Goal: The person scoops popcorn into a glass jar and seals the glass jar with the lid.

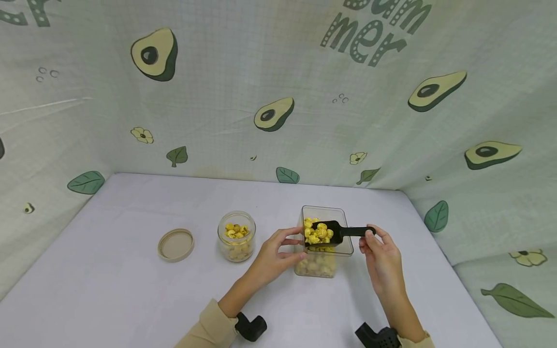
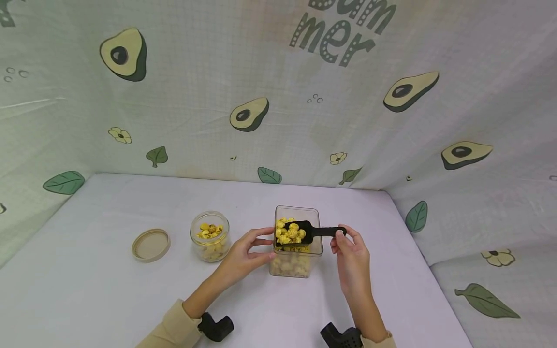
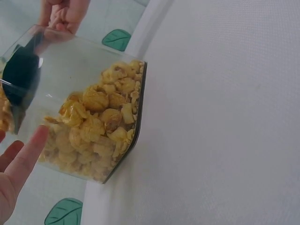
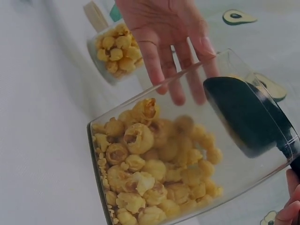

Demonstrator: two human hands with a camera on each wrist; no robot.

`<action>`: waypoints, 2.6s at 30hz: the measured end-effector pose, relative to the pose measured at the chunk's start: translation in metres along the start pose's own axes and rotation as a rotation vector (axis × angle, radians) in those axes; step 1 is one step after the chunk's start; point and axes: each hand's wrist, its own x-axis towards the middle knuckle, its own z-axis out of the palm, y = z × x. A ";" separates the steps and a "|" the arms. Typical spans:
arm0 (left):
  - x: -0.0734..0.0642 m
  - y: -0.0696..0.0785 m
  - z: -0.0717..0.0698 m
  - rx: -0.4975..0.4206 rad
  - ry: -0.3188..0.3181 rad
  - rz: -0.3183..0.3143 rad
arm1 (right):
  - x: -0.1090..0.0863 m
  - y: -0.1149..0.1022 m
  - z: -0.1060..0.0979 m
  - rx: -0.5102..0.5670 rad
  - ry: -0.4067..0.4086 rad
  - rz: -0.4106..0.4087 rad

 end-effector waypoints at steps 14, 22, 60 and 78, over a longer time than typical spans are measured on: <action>-0.002 -0.002 0.001 -0.011 -0.004 -0.011 | 0.000 0.000 0.002 0.048 0.008 0.014; -0.002 -0.001 0.001 -0.016 0.001 0.001 | 0.002 0.000 -0.003 0.159 -0.015 0.052; -0.003 0.004 -0.001 -0.004 -0.009 -0.021 | 0.010 0.002 -0.005 0.208 -0.055 0.041; -0.007 0.006 0.000 -0.017 -0.012 -0.011 | 0.008 0.002 -0.009 0.254 -0.103 -0.001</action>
